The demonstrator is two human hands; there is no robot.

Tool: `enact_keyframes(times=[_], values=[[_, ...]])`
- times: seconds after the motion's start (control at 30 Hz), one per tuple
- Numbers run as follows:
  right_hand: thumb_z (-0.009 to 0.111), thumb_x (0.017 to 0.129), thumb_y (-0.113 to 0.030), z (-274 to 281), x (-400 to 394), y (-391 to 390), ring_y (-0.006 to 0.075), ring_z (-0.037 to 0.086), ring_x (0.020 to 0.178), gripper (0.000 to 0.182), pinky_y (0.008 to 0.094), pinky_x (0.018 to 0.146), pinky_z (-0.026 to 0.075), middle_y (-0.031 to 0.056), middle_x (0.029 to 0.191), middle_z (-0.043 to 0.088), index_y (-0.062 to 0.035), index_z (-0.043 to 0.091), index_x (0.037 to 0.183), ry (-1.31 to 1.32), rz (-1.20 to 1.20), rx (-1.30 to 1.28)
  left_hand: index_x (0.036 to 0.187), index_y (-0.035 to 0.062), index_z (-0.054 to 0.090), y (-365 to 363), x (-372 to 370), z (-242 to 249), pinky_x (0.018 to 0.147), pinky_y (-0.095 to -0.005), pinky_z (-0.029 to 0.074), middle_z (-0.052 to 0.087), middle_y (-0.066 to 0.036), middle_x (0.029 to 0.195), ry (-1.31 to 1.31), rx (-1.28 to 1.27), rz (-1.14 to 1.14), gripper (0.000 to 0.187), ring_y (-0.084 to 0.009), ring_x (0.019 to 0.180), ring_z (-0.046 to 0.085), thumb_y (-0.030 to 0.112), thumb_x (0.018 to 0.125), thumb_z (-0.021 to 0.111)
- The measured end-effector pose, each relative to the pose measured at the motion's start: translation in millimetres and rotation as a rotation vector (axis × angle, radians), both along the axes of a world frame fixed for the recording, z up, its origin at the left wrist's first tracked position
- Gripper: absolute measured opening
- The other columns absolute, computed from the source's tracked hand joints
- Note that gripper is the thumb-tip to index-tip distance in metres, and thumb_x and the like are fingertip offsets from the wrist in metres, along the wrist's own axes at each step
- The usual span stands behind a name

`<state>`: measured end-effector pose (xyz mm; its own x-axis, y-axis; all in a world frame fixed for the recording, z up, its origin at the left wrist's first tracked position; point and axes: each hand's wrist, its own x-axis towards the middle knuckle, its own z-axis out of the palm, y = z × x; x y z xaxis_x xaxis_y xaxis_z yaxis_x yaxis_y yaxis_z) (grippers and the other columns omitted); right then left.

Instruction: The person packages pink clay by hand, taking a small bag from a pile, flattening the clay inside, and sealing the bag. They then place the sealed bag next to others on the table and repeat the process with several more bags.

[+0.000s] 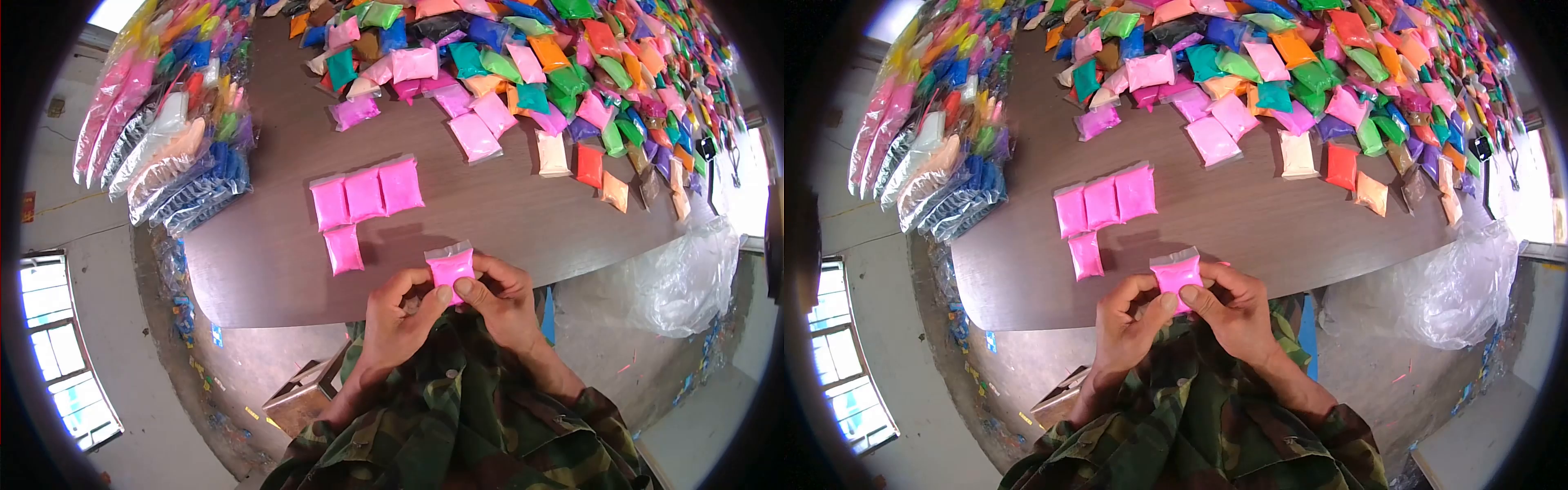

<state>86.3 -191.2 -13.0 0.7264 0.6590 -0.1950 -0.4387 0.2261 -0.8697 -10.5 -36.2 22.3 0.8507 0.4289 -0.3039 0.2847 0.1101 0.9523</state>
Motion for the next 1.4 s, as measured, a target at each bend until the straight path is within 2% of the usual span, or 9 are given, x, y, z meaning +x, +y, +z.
enact_keyframes(times=[0.13,0.33,0.43,0.73,0.83,1.03,1.1,1.2,1.4], values=[[0.072,0.107,-0.01,9.8,1.3,3.2,0.0053,0.061,0.088,0.028,0.0238,0.074,0.051,-0.001,0.105,0.072,0.0024,0.071,0.132,-0.019,0.026,-0.017,0.111,-0.0048,0.072,1.9,-2.8,-5.8,0.069,-0.0239,0.051,0.072,-0.001,0.085,0.023,0.127,-0.001,0.018,-0.0041,0.078,0.061,0.008,0.1,0.079],[0.07,0.109,-0.012,1.0,-1.1,1.8,0.0045,0.058,0.087,0.022,0.0235,0.074,0.048,-0.0032,0.1,0.068,0.0024,0.071,0.126,0.04,-0.017,-0.009,0.11,-0.0048,0.071,1.4,-2.8,-1.1,0.069,-0.023,0.051,0.071,0.0,0.084,0.001,0.115,-0.037,0.019,-0.0039,0.079,0.06,0.009,0.099,0.08],[0.07,0.109,-0.011,1.1,-0.3,1.1,0.0038,0.057,0.086,0.02,0.0236,0.074,0.048,-0.0035,0.098,0.068,0.0024,0.071,0.124,-0.023,-0.016,-0.025,0.109,-0.0044,0.071,-8.3,2.3,-3.7,0.067,-0.0219,0.049,0.07,0.0,0.084,-0.074,-0.017,0.123,0.019,-0.0029,0.078,0.059,0.009,0.099,0.08],[0.071,0.106,-0.005,11.4,2.2,-1.6,0.0044,0.058,0.087,0.016,0.0236,0.076,0.048,-0.0009,0.099,0.068,0.0026,0.073,0.12,-0.169,0.022,-0.144,0.102,-0.0017,0.07,-1.9,1.3,-11.1,0.056,-0.023,0.039,0.059,0.007,0.071,-0.053,0.174,0.033,0.016,0.0,0.069,0.05,0.009,0.098,0.081],[0.072,0.105,-0.004,3.7,3.3,-7.7,0.0057,0.059,0.089,0.016,0.0242,0.077,0.049,0.0006,0.1,0.068,0.0023,0.072,0.119,-0.158,0.02,-0.155,0.107,-0.0023,0.072,2.2,2.2,-8.0,0.06,-0.0215,0.043,0.065,0.006,0.078,0.013,0.154,-0.042,0.016,-0.0002,0.073,0.055,0.008,0.099,0.081],[0.072,0.105,-0.005,11.4,11.0,-11.7,0.0066,0.059,0.09,0.015,0.0254,0.078,0.05,0.0011,0.102,0.069,0.0017,0.073,0.119,-0.242,0.033,-0.15,0.121,-0.0041,0.072,-1.8,3.9,-17.0,0.074,-0.0196,0.05,0.072,0.003,0.096,-0.088,-0.196,-0.029,0.022,-0.0021,0.088,0.063,0.006,0.102,0.077],[0.073,0.105,-0.007,9.3,11.3,-11.3,0.007,0.059,0.09,0.016,0.0258,0.078,0.05,0.0008,0.102,0.069,0.0018,0.073,0.119,-0.27,0.038,-0.149,0.117,-0.0033,0.072,-2.3,5.0,-14.7,0.07,-0.0196,0.048,0.07,0.004,0.092,-0.067,-0.171,-0.012,0.019,-0.0011,0.083,0.06,0.007,0.102,0.078],[0.075,0.105,-0.01,7.3,9.9,-15.7,0.0083,0.061,0.092,0.024,0.0265,0.079,0.051,0.0019,0.107,0.069,0.0029,0.071,0.125,-0.199,0.114,-0.181,0.111,-0.0019,0.072,-2.6,1.6,-21.7,0.064,-0.0199,0.043,0.068,0.005,0.086,-0.041,-0.064,-0.006,0.016,0.0001,0.077,0.055,0.009,0.101,0.079],[0.076,0.104,-0.012,20.7,-1.0,-14.1,0.0105,0.063,0.104,0.038,0.0281,0.088,0.054,0.0062,0.12,0.069,0.0051,0.065,0.137,-0.167,-0.079,-0.157,0.106,-0.0004,0.073,-6.3,8.6,-11.1,0.059,-0.0211,0.038,0.065,0.006,0.081,-0.058,0.056,0.001,0.015,0.0005,0.071,0.05,0.012,0.101,0.08]])
